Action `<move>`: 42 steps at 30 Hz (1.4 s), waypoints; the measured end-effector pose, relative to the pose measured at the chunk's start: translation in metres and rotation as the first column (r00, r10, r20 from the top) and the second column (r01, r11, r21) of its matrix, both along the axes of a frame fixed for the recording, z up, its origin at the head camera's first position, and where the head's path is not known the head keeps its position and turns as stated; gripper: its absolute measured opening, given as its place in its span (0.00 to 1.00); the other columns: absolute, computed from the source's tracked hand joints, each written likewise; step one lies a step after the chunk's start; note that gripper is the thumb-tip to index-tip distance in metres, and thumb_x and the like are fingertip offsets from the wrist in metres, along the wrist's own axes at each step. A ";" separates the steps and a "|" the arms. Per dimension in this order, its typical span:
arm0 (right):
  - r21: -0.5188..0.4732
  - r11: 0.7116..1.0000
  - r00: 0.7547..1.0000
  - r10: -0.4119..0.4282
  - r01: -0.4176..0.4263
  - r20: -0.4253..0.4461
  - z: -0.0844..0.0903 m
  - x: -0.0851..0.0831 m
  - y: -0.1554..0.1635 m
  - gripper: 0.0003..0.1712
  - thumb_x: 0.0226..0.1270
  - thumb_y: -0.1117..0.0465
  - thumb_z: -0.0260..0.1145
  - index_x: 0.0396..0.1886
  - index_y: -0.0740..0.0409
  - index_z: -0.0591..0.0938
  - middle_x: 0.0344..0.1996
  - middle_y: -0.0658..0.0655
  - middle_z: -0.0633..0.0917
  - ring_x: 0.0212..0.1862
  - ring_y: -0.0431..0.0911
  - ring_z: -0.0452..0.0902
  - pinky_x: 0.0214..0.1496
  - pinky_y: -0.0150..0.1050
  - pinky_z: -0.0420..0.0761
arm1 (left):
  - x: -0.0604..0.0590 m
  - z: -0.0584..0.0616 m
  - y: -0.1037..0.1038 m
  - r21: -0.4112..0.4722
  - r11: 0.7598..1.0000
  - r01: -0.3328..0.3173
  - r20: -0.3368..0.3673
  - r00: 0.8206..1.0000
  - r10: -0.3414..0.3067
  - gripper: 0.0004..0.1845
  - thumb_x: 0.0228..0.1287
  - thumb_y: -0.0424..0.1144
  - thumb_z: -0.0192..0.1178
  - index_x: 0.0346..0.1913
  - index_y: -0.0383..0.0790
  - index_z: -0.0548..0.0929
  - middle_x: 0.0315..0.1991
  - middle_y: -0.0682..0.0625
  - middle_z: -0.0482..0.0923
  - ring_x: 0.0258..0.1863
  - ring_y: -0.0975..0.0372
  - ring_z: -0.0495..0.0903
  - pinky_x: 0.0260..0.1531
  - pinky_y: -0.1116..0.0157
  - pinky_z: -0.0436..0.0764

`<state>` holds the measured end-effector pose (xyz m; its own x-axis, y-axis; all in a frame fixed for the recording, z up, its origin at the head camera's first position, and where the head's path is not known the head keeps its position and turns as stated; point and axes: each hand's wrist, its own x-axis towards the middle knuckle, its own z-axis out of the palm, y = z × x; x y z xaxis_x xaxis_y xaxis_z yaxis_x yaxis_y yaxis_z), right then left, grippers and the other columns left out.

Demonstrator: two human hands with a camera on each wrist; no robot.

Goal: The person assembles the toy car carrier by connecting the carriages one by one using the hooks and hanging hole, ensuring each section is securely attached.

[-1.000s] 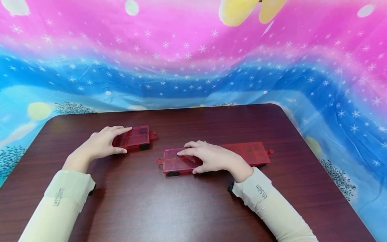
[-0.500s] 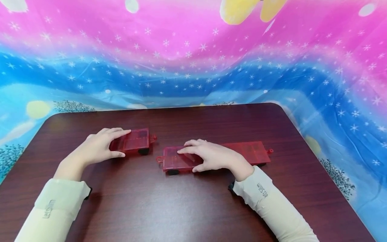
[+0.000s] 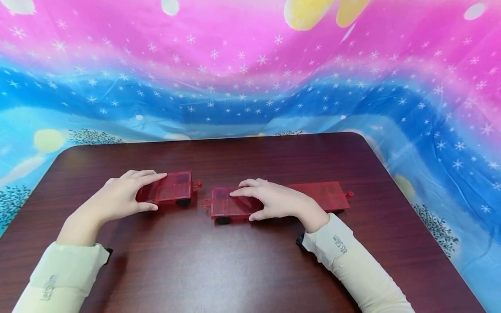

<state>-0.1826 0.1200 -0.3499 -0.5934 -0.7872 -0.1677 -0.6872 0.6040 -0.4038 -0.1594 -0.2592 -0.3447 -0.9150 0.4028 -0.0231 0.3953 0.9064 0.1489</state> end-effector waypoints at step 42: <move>-0.043 0.999 1.000 -0.004 0.004 0.012 -0.003 -0.001 0.004 0.40 0.55 0.48 0.69 0.67 0.34 0.63 0.68 0.48 0.62 0.69 0.44 0.55 0.63 0.45 0.68 | 0.033 -0.005 0.012 -0.027 0.999 0.020 0.035 0.999 -0.019 0.43 0.39 0.56 0.72 0.64 0.55 0.70 0.59 0.42 0.71 0.57 0.47 0.68 0.41 0.38 0.72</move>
